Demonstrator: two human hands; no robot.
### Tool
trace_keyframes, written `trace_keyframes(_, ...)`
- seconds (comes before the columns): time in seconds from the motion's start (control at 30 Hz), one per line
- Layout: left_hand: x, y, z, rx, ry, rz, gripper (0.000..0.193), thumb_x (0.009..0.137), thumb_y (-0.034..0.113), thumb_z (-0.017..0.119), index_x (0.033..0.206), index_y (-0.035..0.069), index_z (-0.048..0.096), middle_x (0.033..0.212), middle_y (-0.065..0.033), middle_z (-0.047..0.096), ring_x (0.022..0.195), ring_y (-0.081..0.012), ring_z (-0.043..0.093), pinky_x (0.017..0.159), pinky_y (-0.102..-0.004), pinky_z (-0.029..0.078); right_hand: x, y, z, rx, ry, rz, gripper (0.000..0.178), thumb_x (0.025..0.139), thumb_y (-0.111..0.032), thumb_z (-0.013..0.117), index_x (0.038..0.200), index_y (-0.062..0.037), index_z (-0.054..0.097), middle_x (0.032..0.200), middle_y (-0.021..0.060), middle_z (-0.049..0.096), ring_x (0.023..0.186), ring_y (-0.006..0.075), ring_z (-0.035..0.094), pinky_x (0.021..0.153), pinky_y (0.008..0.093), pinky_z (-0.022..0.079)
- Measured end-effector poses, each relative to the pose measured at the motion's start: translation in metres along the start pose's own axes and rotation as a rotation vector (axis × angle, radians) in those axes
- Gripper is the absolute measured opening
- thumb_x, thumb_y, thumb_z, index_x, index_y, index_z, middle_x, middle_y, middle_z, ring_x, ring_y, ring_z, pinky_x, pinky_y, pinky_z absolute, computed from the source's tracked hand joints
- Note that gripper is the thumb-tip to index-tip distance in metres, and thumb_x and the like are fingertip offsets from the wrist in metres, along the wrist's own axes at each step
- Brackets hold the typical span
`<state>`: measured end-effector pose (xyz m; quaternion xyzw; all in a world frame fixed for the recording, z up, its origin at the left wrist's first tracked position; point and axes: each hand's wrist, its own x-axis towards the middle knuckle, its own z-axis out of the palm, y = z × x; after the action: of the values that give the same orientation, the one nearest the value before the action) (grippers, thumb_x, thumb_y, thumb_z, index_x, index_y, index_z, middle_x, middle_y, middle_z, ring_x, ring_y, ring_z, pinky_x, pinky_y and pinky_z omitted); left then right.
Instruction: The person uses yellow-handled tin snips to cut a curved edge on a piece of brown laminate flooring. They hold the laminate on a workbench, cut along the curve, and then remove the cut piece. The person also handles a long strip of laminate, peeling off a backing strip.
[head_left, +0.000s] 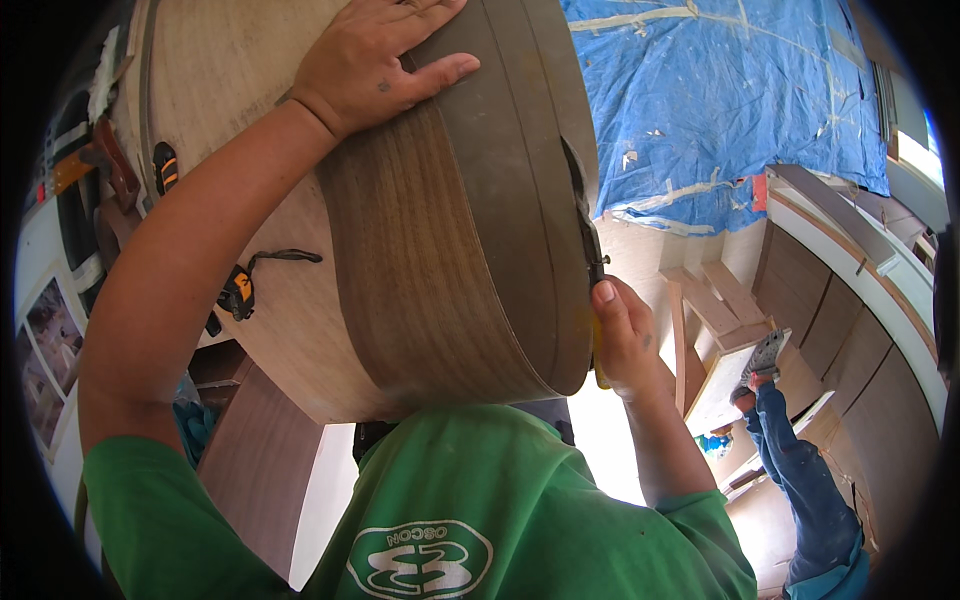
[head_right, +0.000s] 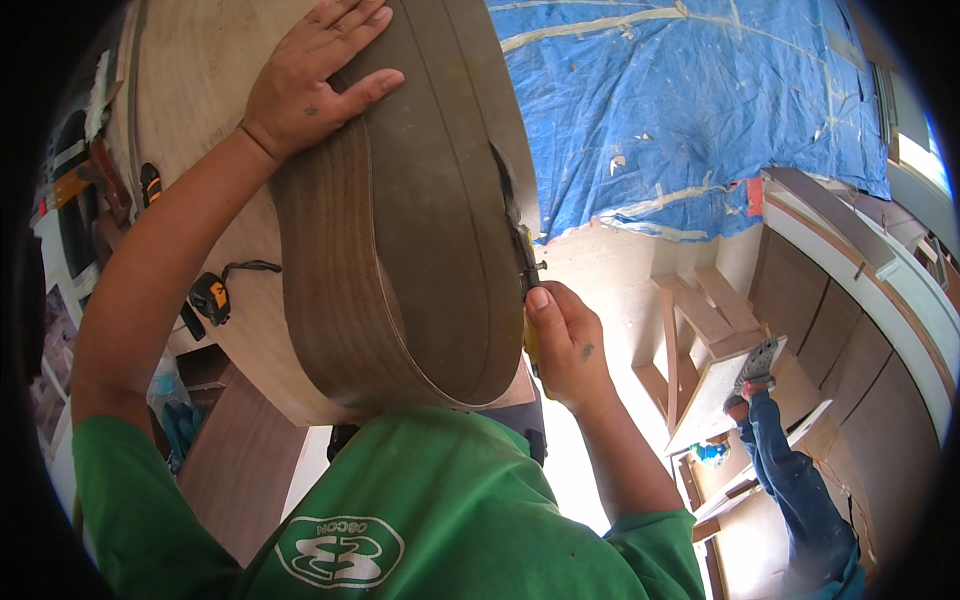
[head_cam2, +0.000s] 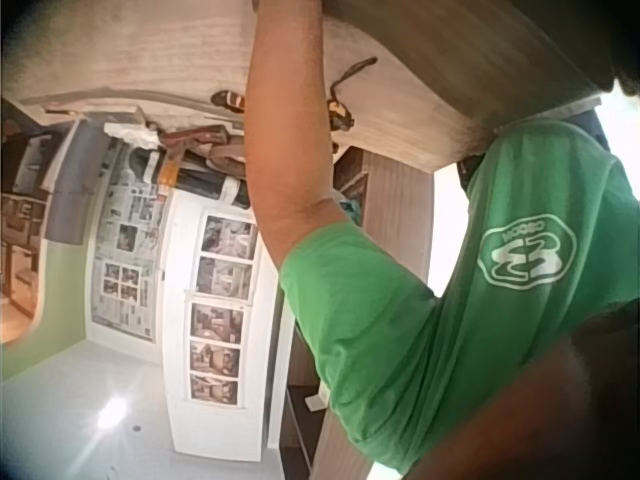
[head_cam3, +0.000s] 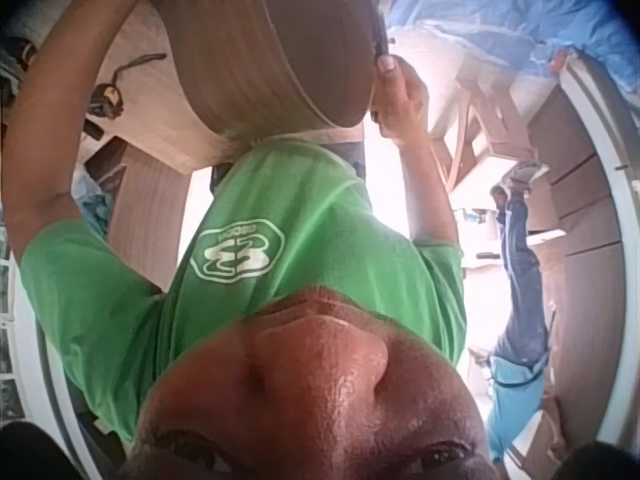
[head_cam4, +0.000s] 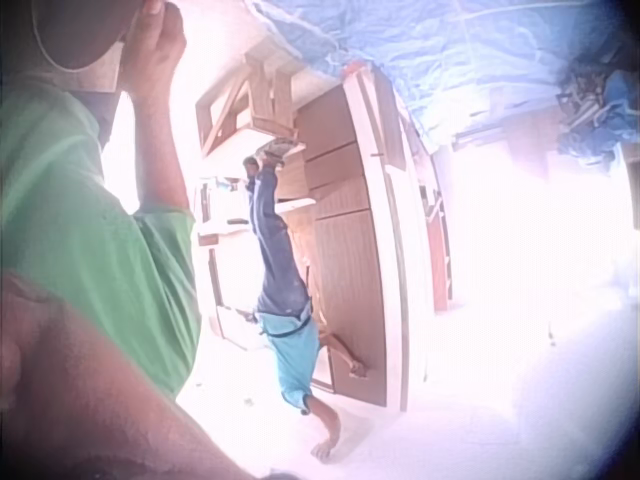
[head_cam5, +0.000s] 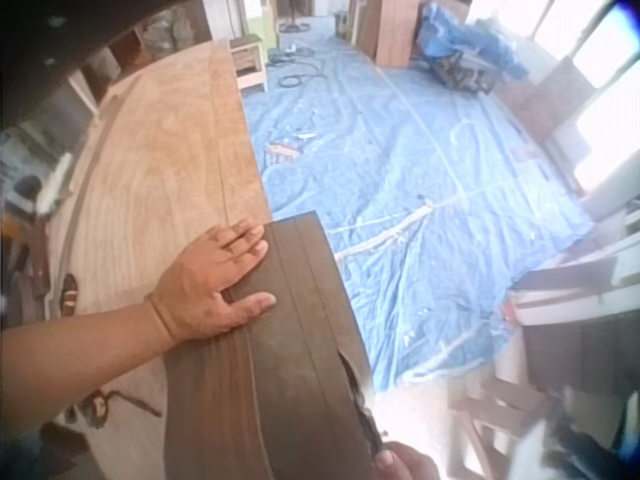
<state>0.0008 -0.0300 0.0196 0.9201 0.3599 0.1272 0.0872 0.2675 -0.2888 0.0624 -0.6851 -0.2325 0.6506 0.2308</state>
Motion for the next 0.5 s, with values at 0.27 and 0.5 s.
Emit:
trace_keyframes(0.27,-0.0003,-0.0002,-0.0005,0.004,-0.011,-0.007,0.065,0.090,0.045,0.074,0.128,-0.007,0.066,0.140,-0.0239,0.062,0.138,-0.0369,0.053,0.119,-0.0471,0.037,0.0050,-0.0047,-0.0011,0.001,-0.017,-0.013,0.048,0.107,-0.043,0.050,0.106,0.0025,0.065,0.085,0.0048,0.063,0.082,0.0109,0.055,0.074,0.0277,0.045)
trace_keyframes(0.5,-0.0001,-0.0008,-0.0004,-0.004,0.002,0.002,0.064,0.089,0.044,0.075,0.127,-0.007,0.067,0.139,-0.0241,0.063,0.138,-0.0376,0.053,0.118,-0.0472,0.037,0.0053,-0.0027,-0.0034,-0.082,-0.007,-0.035,0.049,0.108,-0.043,0.050,0.106,0.0028,0.066,0.083,0.0047,0.063,0.078,0.0111,0.055,0.071,0.0280,0.045)
